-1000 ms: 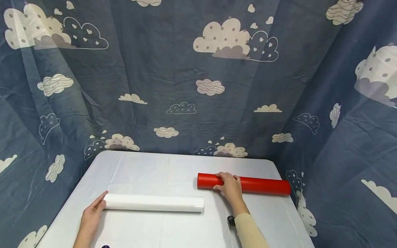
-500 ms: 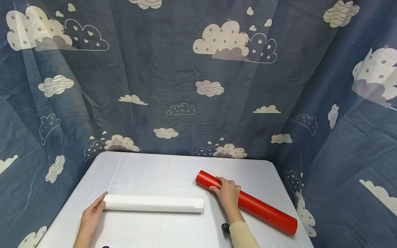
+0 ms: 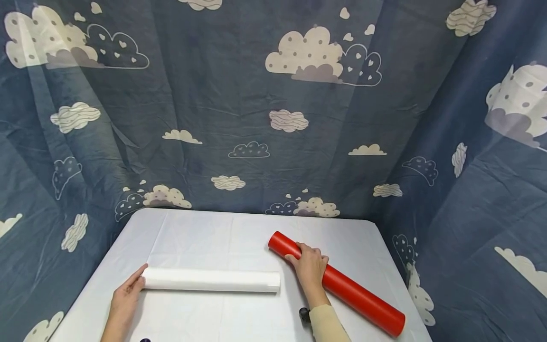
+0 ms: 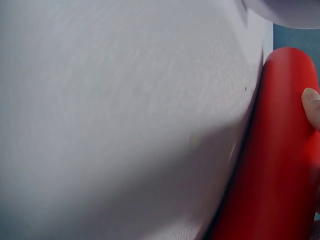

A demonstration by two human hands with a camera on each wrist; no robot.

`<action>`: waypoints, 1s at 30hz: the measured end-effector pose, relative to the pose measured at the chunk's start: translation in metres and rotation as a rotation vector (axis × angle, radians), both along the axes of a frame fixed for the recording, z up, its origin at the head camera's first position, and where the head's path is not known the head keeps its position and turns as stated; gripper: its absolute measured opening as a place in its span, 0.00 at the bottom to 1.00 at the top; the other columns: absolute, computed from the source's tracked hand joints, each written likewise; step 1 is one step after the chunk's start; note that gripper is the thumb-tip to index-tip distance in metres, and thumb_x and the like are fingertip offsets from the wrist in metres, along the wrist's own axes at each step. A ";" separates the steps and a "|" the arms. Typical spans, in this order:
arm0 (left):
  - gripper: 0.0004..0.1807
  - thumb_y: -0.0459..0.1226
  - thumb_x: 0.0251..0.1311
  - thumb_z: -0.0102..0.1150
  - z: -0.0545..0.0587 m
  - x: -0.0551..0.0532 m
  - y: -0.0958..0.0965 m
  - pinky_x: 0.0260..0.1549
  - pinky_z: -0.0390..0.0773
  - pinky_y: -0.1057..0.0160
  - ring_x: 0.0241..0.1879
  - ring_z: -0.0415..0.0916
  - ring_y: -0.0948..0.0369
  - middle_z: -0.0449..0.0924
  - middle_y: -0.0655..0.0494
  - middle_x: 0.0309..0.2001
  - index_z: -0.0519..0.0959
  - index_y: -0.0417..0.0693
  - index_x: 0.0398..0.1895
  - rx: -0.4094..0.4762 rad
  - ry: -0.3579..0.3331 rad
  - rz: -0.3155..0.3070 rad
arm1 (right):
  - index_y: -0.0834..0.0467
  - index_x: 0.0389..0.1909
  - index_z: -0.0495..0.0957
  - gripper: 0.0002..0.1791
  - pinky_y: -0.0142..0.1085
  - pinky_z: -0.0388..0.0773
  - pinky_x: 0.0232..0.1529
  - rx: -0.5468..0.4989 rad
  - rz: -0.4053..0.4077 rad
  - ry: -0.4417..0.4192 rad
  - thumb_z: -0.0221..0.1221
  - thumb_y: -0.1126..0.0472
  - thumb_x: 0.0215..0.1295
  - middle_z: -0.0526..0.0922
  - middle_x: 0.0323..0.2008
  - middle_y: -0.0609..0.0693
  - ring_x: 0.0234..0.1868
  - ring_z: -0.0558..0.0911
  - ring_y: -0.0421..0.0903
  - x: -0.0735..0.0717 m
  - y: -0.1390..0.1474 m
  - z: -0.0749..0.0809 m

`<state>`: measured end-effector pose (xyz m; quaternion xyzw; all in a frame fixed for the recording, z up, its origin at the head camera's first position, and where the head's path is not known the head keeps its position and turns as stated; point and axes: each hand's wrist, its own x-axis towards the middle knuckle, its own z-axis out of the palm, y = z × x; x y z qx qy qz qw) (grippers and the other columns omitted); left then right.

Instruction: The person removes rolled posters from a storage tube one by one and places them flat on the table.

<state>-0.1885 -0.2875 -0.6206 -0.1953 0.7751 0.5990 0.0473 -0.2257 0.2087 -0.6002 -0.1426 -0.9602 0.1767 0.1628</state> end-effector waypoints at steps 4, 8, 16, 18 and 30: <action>0.30 0.51 0.85 0.43 -0.001 0.000 0.002 0.83 0.54 0.48 0.86 0.48 0.50 0.56 0.51 0.84 0.61 0.54 0.84 -0.018 0.009 0.018 | 0.49 0.64 0.83 0.37 0.57 0.69 0.55 0.034 0.031 -0.018 0.78 0.39 0.54 0.90 0.55 0.56 0.53 0.80 0.58 0.001 0.005 0.001; 0.30 0.50 0.85 0.43 -0.001 0.001 0.004 0.82 0.54 0.48 0.86 0.48 0.49 0.57 0.51 0.84 0.62 0.54 0.84 -0.028 0.011 0.027 | 0.46 0.72 0.77 0.44 0.58 0.69 0.57 0.019 0.051 -0.037 0.78 0.38 0.53 0.86 0.63 0.56 0.59 0.78 0.60 0.006 0.013 0.004; 0.29 0.51 0.85 0.43 -0.001 0.001 0.006 0.82 0.55 0.49 0.85 0.50 0.52 0.57 0.53 0.84 0.63 0.56 0.83 -0.036 0.003 0.040 | 0.44 0.78 0.69 0.53 0.71 0.56 0.75 -0.065 -0.006 0.043 0.80 0.38 0.50 0.77 0.72 0.59 0.71 0.72 0.64 0.039 0.061 0.016; 0.29 0.51 0.85 0.43 0.001 0.002 0.006 0.82 0.55 0.53 0.85 0.50 0.53 0.57 0.54 0.84 0.63 0.56 0.83 -0.041 0.001 0.044 | 0.45 0.79 0.67 0.55 0.70 0.57 0.74 -0.120 -0.043 0.077 0.81 0.40 0.49 0.74 0.74 0.60 0.72 0.71 0.64 0.053 0.079 0.018; 0.30 0.52 0.84 0.44 0.000 0.001 0.006 0.83 0.53 0.53 0.86 0.49 0.56 0.57 0.55 0.84 0.63 0.57 0.83 -0.025 0.003 0.063 | 0.52 0.81 0.62 0.66 0.69 0.59 0.68 -0.176 -0.314 0.119 0.86 0.45 0.39 0.68 0.75 0.66 0.72 0.63 0.68 0.144 0.158 0.004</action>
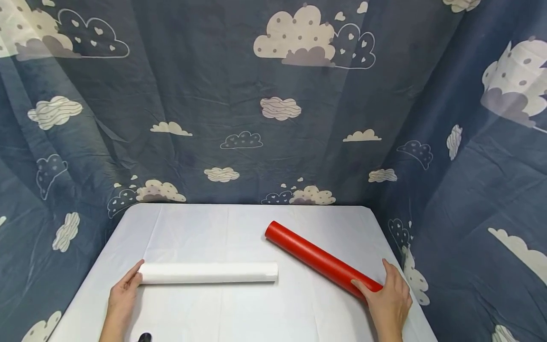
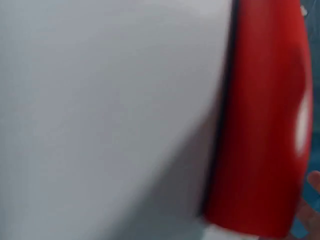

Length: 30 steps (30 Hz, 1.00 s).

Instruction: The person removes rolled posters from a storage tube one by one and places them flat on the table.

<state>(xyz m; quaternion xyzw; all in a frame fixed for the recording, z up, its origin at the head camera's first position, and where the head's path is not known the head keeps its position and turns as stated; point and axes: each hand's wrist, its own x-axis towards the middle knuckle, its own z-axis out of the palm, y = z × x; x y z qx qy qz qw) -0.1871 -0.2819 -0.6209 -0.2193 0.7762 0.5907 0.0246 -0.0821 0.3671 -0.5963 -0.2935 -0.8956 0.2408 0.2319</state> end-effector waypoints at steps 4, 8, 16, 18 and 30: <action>0.30 0.53 0.84 0.44 -0.001 0.001 0.001 0.83 0.54 0.54 0.85 0.50 0.57 0.57 0.55 0.84 0.63 0.57 0.83 -0.004 -0.001 0.009 | 0.52 0.85 0.53 0.69 0.73 0.65 0.71 -0.178 -0.087 -0.035 0.84 0.45 0.46 0.60 0.77 0.69 0.72 0.61 0.69 0.013 0.006 -0.007; 0.30 0.54 0.84 0.44 0.000 0.001 0.001 0.83 0.53 0.55 0.85 0.50 0.57 0.57 0.56 0.84 0.63 0.57 0.83 0.001 0.002 0.005 | 0.53 0.87 0.44 0.68 0.75 0.65 0.70 -0.357 -0.149 -0.031 0.80 0.48 0.55 0.54 0.79 0.71 0.72 0.59 0.71 0.018 0.007 -0.016; 0.31 0.55 0.83 0.44 0.001 0.001 0.001 0.82 0.54 0.63 0.85 0.50 0.60 0.57 0.58 0.84 0.63 0.60 0.83 -0.005 -0.014 -0.006 | 0.59 0.86 0.43 0.63 0.73 0.61 0.73 -0.486 -0.213 -0.030 0.76 0.51 0.62 0.53 0.79 0.73 0.73 0.58 0.74 0.031 0.008 -0.030; 0.31 0.55 0.83 0.44 0.001 0.000 0.001 0.82 0.53 0.63 0.85 0.49 0.60 0.57 0.58 0.84 0.62 0.60 0.83 0.003 -0.019 -0.014 | 0.58 0.86 0.45 0.61 0.73 0.60 0.75 -0.486 -0.220 -0.037 0.75 0.52 0.63 0.55 0.79 0.73 0.73 0.59 0.73 0.033 0.009 -0.033; 0.30 0.52 0.84 0.44 0.002 0.002 0.002 0.84 0.52 0.55 0.85 0.49 0.58 0.56 0.56 0.84 0.63 0.57 0.83 -0.002 -0.002 0.001 | 0.57 0.85 0.50 0.58 0.73 0.60 0.74 -0.482 -0.180 -0.018 0.76 0.53 0.62 0.61 0.77 0.72 0.72 0.62 0.72 0.032 0.013 -0.036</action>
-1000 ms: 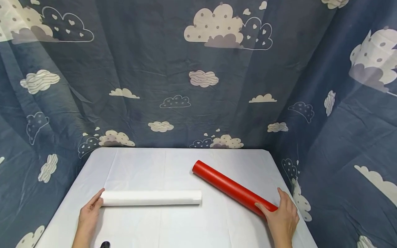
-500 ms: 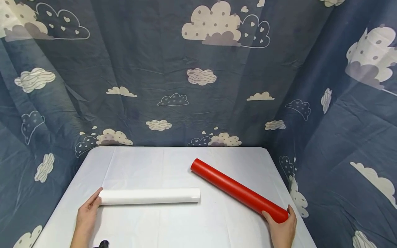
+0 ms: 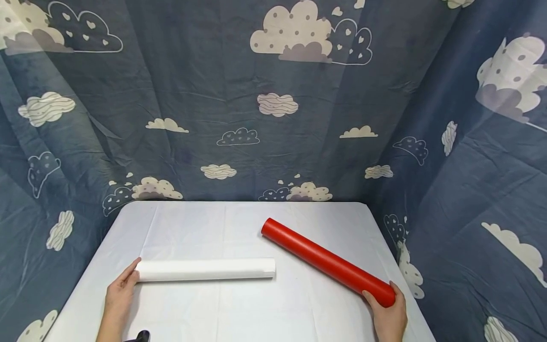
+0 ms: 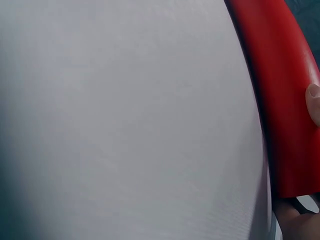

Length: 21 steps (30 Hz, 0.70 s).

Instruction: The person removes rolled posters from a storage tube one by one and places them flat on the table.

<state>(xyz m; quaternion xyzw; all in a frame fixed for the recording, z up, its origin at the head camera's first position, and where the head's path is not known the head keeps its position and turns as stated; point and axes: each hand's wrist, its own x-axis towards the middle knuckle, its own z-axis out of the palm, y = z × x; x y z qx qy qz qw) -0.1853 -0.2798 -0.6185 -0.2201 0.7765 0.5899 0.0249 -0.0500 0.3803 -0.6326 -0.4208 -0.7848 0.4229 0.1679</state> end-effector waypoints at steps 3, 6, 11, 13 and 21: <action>0.30 0.53 0.84 0.44 0.000 0.001 -0.001 0.83 0.53 0.58 0.85 0.49 0.58 0.56 0.57 0.84 0.63 0.59 0.83 -0.009 -0.007 -0.002 | 0.59 0.85 0.51 0.58 0.73 0.61 0.74 0.007 0.018 0.004 0.76 0.55 0.62 0.61 0.77 0.73 0.72 0.62 0.72 -0.004 0.000 0.001; 0.31 0.55 0.83 0.44 -0.001 0.002 -0.002 0.83 0.52 0.62 0.85 0.49 0.59 0.56 0.57 0.84 0.63 0.59 0.83 -0.011 -0.012 -0.011 | 0.59 0.85 0.51 0.57 0.73 0.62 0.74 0.012 0.035 0.000 0.76 0.55 0.63 0.61 0.77 0.73 0.72 0.62 0.72 -0.009 0.002 0.001; 0.31 0.55 0.83 0.44 -0.003 0.002 -0.003 0.83 0.52 0.59 0.86 0.49 0.58 0.55 0.58 0.84 0.62 0.59 0.83 0.004 -0.009 -0.017 | 0.58 0.85 0.53 0.55 0.72 0.65 0.72 0.028 0.064 0.015 0.75 0.55 0.63 0.63 0.77 0.71 0.72 0.64 0.70 -0.021 0.007 0.002; 0.31 0.55 0.83 0.44 -0.003 0.001 -0.003 0.84 0.52 0.57 0.86 0.48 0.58 0.55 0.58 0.84 0.62 0.58 0.83 0.012 -0.004 -0.014 | 0.57 0.84 0.53 0.55 0.72 0.66 0.72 0.033 0.077 0.026 0.76 0.55 0.63 0.64 0.77 0.71 0.72 0.64 0.70 -0.027 0.010 0.002; 0.29 0.52 0.84 0.44 -0.003 -0.002 -0.002 0.83 0.53 0.61 0.85 0.50 0.58 0.57 0.57 0.84 0.64 0.60 0.83 -0.004 -0.006 0.002 | 0.56 0.84 0.55 0.53 0.72 0.67 0.72 0.029 0.156 0.055 0.75 0.56 0.64 0.64 0.77 0.70 0.73 0.65 0.71 -0.050 0.022 0.008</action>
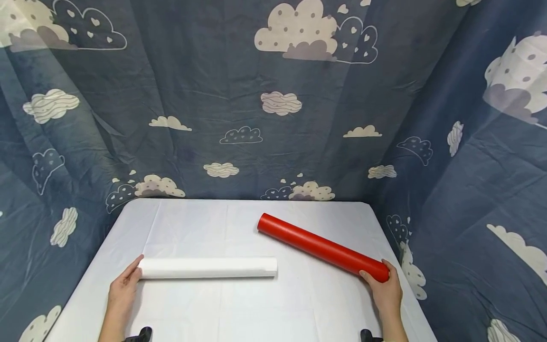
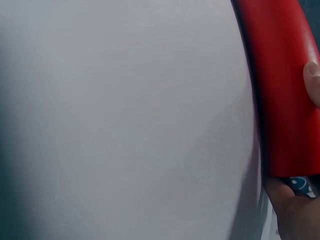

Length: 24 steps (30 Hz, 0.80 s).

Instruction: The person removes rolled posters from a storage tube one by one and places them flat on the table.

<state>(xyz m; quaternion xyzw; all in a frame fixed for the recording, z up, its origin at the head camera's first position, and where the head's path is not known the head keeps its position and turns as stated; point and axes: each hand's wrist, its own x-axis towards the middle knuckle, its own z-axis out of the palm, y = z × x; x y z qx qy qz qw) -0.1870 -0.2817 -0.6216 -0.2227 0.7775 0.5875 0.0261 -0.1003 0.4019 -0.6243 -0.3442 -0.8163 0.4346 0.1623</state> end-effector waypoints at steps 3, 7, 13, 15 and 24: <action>0.28 0.52 0.84 0.44 0.000 -0.001 0.000 0.81 0.54 0.67 0.85 0.51 0.59 0.58 0.57 0.84 0.64 0.60 0.82 -0.006 0.004 -0.001 | 0.55 0.84 0.55 0.53 0.71 0.66 0.72 -0.003 0.028 0.011 0.74 0.56 0.65 0.64 0.77 0.70 0.73 0.64 0.71 -0.008 0.002 0.002; 0.28 0.52 0.84 0.44 0.000 -0.001 0.000 0.76 0.56 0.78 0.85 0.51 0.60 0.59 0.58 0.83 0.65 0.59 0.82 -0.009 0.019 -0.005 | 0.55 0.84 0.54 0.52 0.71 0.67 0.72 -0.012 0.064 0.021 0.73 0.56 0.66 0.63 0.77 0.70 0.74 0.64 0.71 -0.019 0.005 0.005; 0.28 0.52 0.84 0.45 -0.001 -0.001 0.001 0.69 0.59 0.86 0.84 0.53 0.61 0.61 0.57 0.82 0.66 0.59 0.82 -0.024 0.036 -0.006 | 0.55 0.84 0.54 0.51 0.70 0.68 0.72 -0.018 0.117 0.006 0.73 0.53 0.67 0.63 0.77 0.70 0.73 0.64 0.71 -0.035 0.012 0.006; 0.28 0.51 0.84 0.45 -0.001 0.000 0.001 0.67 0.59 0.88 0.84 0.54 0.61 0.61 0.56 0.82 0.66 0.59 0.82 -0.031 0.036 -0.006 | 0.54 0.84 0.54 0.51 0.69 0.69 0.72 -0.021 0.132 -0.003 0.73 0.53 0.67 0.63 0.77 0.70 0.73 0.64 0.71 -0.042 0.014 0.006; 0.28 0.52 0.84 0.44 -0.001 0.000 0.000 0.79 0.55 0.73 0.85 0.52 0.57 0.61 0.55 0.83 0.66 0.59 0.82 -0.027 0.020 -0.002 | 0.53 0.85 0.52 0.52 0.68 0.70 0.71 -0.045 0.193 -0.025 0.72 0.51 0.68 0.61 0.77 0.70 0.74 0.63 0.71 -0.067 0.016 0.008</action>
